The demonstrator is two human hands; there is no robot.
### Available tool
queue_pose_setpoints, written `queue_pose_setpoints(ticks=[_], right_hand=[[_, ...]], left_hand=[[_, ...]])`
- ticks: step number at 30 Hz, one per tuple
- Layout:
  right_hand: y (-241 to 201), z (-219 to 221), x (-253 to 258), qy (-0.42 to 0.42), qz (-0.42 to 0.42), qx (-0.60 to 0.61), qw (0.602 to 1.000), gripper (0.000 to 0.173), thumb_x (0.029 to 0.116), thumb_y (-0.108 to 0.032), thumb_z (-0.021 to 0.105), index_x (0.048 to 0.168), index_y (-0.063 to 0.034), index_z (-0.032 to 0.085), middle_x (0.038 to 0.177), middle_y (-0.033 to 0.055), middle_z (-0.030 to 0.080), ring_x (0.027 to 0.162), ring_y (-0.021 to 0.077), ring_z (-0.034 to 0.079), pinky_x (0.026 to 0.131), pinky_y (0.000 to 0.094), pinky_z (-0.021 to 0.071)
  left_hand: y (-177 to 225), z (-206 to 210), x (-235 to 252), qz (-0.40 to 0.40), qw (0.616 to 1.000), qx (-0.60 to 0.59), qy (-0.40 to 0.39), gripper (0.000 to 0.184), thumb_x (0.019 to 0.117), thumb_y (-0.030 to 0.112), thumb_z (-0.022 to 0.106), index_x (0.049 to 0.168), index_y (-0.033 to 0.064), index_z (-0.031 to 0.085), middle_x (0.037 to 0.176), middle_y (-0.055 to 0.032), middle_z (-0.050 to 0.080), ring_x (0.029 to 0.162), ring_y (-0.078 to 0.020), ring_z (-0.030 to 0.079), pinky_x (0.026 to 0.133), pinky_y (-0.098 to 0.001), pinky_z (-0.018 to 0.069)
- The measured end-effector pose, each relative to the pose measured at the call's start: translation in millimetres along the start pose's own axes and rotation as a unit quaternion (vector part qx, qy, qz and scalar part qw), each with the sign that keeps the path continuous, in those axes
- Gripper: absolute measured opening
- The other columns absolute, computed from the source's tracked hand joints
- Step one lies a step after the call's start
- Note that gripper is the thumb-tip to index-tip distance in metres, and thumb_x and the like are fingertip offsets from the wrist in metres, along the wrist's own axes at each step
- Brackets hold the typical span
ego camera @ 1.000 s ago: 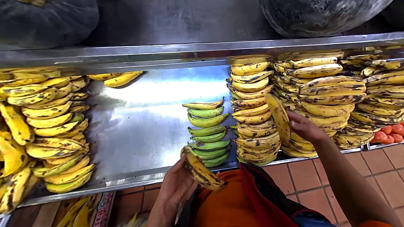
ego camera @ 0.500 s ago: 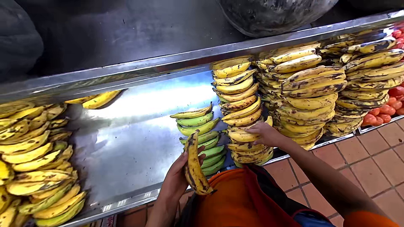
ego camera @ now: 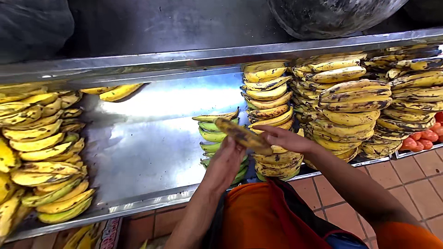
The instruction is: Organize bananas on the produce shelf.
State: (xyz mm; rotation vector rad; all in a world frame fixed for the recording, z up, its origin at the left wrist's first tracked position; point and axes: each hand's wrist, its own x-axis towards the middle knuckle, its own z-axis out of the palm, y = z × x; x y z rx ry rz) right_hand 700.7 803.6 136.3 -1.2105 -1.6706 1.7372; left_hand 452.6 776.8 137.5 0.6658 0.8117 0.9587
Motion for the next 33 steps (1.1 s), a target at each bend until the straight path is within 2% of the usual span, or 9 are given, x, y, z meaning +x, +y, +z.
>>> queue_pose_setpoints(ticks=[2,4,5,7,10,12,16,25,33], right_hand=[[-14.3,-12.5,10.7,0.018,0.017,0.046,0.999,0.049,0.1082,-0.037,0.043,0.151,-0.0125,0.047,0.117,0.0131,0.069,0.099,0.0205,0.069,0.088,0.0411,0.0584],[-8.6,-42.7,17.9,0.032,0.039,0.026,0.998,0.05,0.1061,-0.032,0.051,0.153,-0.0159,0.046,0.125,0.011,0.067,0.106,0.0186,0.067,0.092,0.0401,0.0567],[-1.3,-59.5,21.2,0.029,0.049,-0.019,0.998,0.053,0.1028,-0.023,0.059,0.154,-0.0168,0.046,0.136,0.01,0.063,0.119,0.0184,0.063,0.102,0.041,0.0528],[25.1,-84.4,30.7,0.035,0.053,-0.158,0.985,0.064,0.0884,-0.006,0.077,0.147,-0.0132,0.053,0.136,0.0145,0.062,0.123,0.0259,0.061,0.105,0.0493,0.0503],[73.2,-99.6,40.8,0.008,0.087,-0.351,0.932,0.063,0.0788,-0.008,0.086,0.137,-0.0195,0.065,0.134,0.013,0.065,0.126,0.0324,0.06,0.107,0.0604,0.046],[102.0,-99.6,44.9,-0.01,0.093,-0.425,0.9,0.064,0.0753,-0.014,0.088,0.135,-0.0253,0.068,0.13,0.0118,0.068,0.124,0.0332,0.061,0.106,0.0611,0.0452],[127.4,-90.9,46.7,-0.037,0.118,-0.441,0.889,0.059,0.0821,-0.015,0.084,0.138,-0.0246,0.067,0.133,0.0119,0.066,0.128,0.0322,0.059,0.109,0.058,0.0446],[127.1,-83.5,42.1,-0.049,0.102,-0.471,0.875,0.051,0.0924,-0.014,0.075,0.141,-0.0228,0.064,0.142,0.0069,0.062,0.134,0.0284,0.056,0.112,0.0535,0.0439],[145.2,-87.9,30.0,0.004,-0.01,-0.438,0.899,0.043,0.0936,-0.011,0.073,0.136,-0.0206,0.068,0.134,0.0046,0.068,0.127,0.0255,0.062,0.108,0.0528,0.0481]], left_hand=[[13.0,7.3,-8.1,-0.003,0.985,0.166,-0.048,0.057,0.1091,0.043,0.041,0.16,0.0186,0.031,0.162,0.0004,0.038,0.148,-0.0183,0.039,0.122,-0.0443,0.0342],[17.2,-12.3,-18.1,0.014,0.969,0.244,-0.042,0.056,0.1077,0.044,0.045,0.159,0.0261,0.034,0.164,0.0057,0.037,0.149,-0.0182,0.037,0.122,-0.0474,0.0345],[16.0,-28.1,-24.6,0.017,0.972,0.233,-0.029,0.051,0.1083,0.039,0.044,0.157,0.0242,0.039,0.161,0.004,0.041,0.148,-0.0201,0.04,0.122,-0.0474,0.0353],[3.5,-62.4,-42.3,0.0,0.983,0.183,0.019,0.044,0.1096,0.029,0.041,0.149,0.0119,0.048,0.151,-0.0079,0.054,0.138,-0.0276,0.053,0.116,-0.0465,0.0431],[-32.3,-106.1,-77.1,-0.065,0.98,0.168,0.082,0.044,0.1097,0.029,0.041,0.145,0.0051,0.05,0.144,-0.0134,0.059,0.13,-0.0307,0.06,0.111,-0.0459,0.0487],[-51.1,-119.4,-99.1,-0.123,0.973,0.168,0.103,0.044,0.1098,0.031,0.041,0.145,0.0053,0.049,0.141,-0.0124,0.061,0.126,-0.0293,0.063,0.107,-0.0453,0.052],[-69.2,-129.0,-121.2,-0.157,0.969,0.161,0.101,0.044,0.1093,0.031,0.041,0.144,0.0063,0.051,0.139,-0.0134,0.063,0.122,-0.0302,0.065,0.104,-0.0456,0.0539],[-78.4,-132.6,-133.8,-0.162,0.965,0.107,0.174,0.04,0.1097,0.025,0.039,0.141,0.0054,0.053,0.137,-0.0136,0.064,0.122,-0.0295,0.065,0.103,-0.0443,0.0543],[-89.0,-142.3,-152.1,-0.202,0.941,0.039,0.27,0.035,0.1104,0.023,0.041,0.136,0.0034,0.057,0.13,-0.0145,0.068,0.113,-0.028,0.069,0.097,-0.0407,0.0569]])
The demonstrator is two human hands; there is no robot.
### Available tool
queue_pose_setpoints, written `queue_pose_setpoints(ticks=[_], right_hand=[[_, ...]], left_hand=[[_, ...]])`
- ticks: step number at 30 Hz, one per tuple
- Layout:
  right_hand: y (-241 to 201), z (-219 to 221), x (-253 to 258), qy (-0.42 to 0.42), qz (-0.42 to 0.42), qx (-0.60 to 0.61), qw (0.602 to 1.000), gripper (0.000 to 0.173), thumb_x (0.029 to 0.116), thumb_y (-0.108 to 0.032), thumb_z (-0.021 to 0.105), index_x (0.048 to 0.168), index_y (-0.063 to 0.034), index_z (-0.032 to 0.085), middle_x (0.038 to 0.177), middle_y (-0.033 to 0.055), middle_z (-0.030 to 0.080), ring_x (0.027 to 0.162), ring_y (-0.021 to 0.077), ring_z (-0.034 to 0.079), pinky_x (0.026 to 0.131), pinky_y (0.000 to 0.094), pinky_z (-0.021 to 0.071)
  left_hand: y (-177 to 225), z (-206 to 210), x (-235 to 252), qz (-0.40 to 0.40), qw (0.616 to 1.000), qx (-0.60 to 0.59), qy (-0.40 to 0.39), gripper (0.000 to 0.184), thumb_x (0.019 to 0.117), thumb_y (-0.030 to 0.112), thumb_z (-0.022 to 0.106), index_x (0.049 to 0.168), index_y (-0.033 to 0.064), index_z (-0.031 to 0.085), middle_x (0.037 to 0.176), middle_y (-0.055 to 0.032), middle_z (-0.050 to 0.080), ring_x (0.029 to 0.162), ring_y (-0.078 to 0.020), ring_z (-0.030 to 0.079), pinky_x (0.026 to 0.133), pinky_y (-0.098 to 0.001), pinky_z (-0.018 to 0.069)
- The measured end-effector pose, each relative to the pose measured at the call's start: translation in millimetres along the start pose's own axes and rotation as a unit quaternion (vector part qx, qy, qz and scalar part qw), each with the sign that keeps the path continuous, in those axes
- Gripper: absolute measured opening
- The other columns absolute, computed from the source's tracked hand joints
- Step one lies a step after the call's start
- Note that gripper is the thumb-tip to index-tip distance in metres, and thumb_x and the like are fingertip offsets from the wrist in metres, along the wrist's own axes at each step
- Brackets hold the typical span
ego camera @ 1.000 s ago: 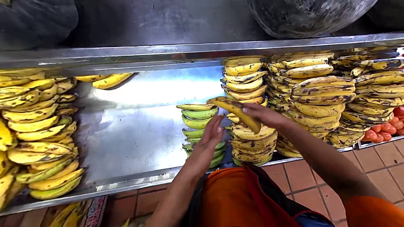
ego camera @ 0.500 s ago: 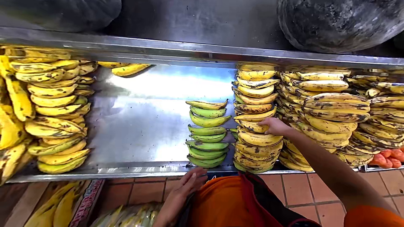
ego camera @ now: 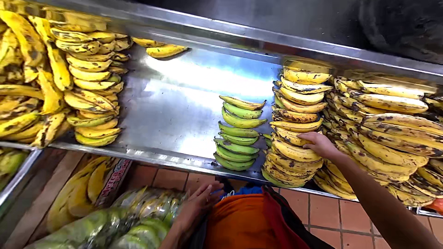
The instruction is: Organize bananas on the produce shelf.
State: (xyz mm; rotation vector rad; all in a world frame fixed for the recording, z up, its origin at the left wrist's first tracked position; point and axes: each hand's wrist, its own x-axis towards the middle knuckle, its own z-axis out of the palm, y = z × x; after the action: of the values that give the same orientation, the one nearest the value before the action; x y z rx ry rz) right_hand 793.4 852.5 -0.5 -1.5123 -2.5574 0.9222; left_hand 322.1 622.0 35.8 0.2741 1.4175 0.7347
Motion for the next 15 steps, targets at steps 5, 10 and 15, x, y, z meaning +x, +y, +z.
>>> queue_pose_setpoints(ticks=[5,10,15], right_hand=[[-8.3,9.2,1.0,0.058,0.02,0.035,0.997,0.04,0.0955,-0.011,0.071,0.133,-0.0221,0.069,0.133,0.0025,0.068,0.126,0.0238,0.062,0.108,0.0558,0.0483],[-19.6,-5.7,18.9,-0.033,0.156,-0.001,0.987,0.035,0.098,-0.014,0.067,0.132,-0.0239,0.07,0.133,0.0055,0.069,0.126,0.0283,0.063,0.109,0.0588,0.047],[-48.2,-7.4,42.2,-0.134,0.244,-0.083,0.957,0.058,0.0939,-0.028,0.072,0.148,-0.0173,0.056,0.142,0.023,0.059,0.132,0.0465,0.054,0.11,0.0693,0.039]], left_hand=[[-13.9,-40.5,41.4,-0.046,0.999,-0.016,0.022,0.034,0.1101,0.023,0.045,0.137,0.0034,0.055,0.127,-0.014,0.069,0.112,-0.0255,0.07,0.096,-0.0401,0.0569],[3.0,-88.9,58.4,-0.023,0.999,0.014,-0.033,0.035,0.1098,0.025,0.046,0.136,0.0039,0.055,0.124,-0.012,0.069,0.11,-0.0225,0.07,0.095,-0.0389,0.0567],[10.5,-197.8,66.8,0.021,0.999,-0.026,-0.025,0.035,0.109,0.025,0.049,0.135,0.0029,0.056,0.123,-0.013,0.069,0.107,-0.0225,0.07,0.094,-0.0393,0.0572]])
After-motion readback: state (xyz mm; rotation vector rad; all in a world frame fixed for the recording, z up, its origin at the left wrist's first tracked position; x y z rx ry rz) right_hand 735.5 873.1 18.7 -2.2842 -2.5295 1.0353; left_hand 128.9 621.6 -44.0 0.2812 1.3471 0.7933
